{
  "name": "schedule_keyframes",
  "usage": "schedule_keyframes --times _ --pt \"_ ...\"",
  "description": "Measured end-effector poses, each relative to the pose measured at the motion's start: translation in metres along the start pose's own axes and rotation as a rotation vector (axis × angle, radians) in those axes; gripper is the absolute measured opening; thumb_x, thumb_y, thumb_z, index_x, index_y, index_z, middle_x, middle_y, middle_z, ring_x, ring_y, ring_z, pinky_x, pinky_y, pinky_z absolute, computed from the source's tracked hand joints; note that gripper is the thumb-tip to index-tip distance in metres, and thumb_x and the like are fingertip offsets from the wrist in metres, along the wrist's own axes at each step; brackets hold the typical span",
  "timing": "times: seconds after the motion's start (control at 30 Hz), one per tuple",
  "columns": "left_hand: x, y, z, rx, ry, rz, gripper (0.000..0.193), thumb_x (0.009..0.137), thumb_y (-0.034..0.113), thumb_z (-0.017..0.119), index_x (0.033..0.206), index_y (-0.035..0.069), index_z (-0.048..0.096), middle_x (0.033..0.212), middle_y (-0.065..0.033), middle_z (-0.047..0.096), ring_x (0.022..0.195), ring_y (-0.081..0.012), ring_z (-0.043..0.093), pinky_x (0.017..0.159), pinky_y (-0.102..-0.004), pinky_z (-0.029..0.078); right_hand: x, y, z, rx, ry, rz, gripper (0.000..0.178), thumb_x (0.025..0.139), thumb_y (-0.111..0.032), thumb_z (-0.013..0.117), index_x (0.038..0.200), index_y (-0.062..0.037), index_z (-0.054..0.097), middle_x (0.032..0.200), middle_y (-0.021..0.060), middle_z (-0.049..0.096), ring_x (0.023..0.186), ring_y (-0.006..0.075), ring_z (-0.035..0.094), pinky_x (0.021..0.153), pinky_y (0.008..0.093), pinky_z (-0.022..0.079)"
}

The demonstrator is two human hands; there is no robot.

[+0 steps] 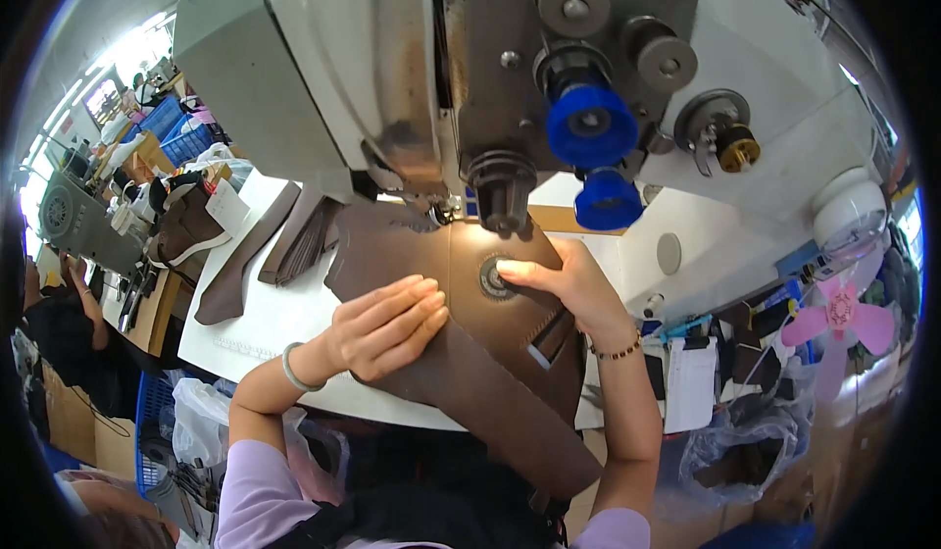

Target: The recorder is using an industrial sewing machine to stitch leather components for a shoe upper.

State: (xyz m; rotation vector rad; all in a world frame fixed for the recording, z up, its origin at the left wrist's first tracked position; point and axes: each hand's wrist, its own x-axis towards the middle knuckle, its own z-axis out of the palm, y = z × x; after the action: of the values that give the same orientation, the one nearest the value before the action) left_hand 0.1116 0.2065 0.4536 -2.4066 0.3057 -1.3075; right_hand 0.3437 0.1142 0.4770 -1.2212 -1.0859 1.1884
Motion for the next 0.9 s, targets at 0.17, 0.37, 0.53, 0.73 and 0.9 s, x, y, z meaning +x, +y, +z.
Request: schedule_keyframes --times 0.17,0.37,0.53,0.73,0.9 --pt "0.002 -0.005 -0.007 -0.042 -0.035 -0.019 0.011 0.077 0.003 0.065 0.087 -0.002 0.065 0.094 -0.0118 0.066 0.089 -0.0241 0.066 0.084 -0.0326 0.056 -0.005 -0.002 0.005 0.039 0.033 -0.026 0.033 0.081 -0.013 0.072 0.108 0.0016 0.062 0.098 0.0049 0.067 0.087 0.0085 0.061 0.080 0.0229 0.048" --pt "0.000 -0.007 -0.005 -0.050 -0.013 -0.006 0.010 0.077 0.003 0.065 0.086 -0.002 0.066 0.093 -0.0124 0.066 0.089 -0.0248 0.067 0.083 -0.0327 0.057 -0.008 0.000 0.010 0.031 0.106 -0.032 0.030 0.078 -0.012 0.074 0.104 0.0012 0.064 0.094 0.0040 0.068 0.084 0.0080 0.061 0.078 0.0222 0.048" --pt "-0.001 -0.005 -0.005 -0.034 -0.020 -0.020 0.011 0.077 0.003 0.065 0.086 -0.002 0.066 0.093 -0.0117 0.066 0.088 -0.0239 0.067 0.083 -0.0322 0.057 -0.006 0.001 0.009 0.042 0.092 -0.027 0.027 0.077 -0.012 0.074 0.099 0.0010 0.065 0.090 0.0043 0.068 0.080 0.0078 0.061 0.075 0.0221 0.048" --pt "0.000 -0.008 -0.003 -0.070 0.016 -0.019 0.016 0.076 0.003 0.062 0.089 -0.005 0.065 0.090 -0.0157 0.067 0.087 -0.0277 0.067 0.077 -0.0359 0.059 -0.004 0.000 0.010 0.035 0.091 -0.095 0.025 0.077 -0.010 0.074 0.098 0.0013 0.065 0.089 0.0046 0.068 0.080 0.0076 0.061 0.076 0.0221 0.048" --pt "0.001 -0.008 -0.005 -0.043 -0.019 -0.041 0.013 0.077 0.004 0.065 0.088 -0.002 0.067 0.094 -0.0122 0.066 0.089 -0.0245 0.067 0.084 -0.0323 0.057 -0.001 0.003 0.007 0.056 0.091 -0.095 0.026 0.076 -0.006 0.072 0.100 0.0022 0.065 0.093 0.0055 0.068 0.082 0.0078 0.061 0.078 0.0228 0.048"
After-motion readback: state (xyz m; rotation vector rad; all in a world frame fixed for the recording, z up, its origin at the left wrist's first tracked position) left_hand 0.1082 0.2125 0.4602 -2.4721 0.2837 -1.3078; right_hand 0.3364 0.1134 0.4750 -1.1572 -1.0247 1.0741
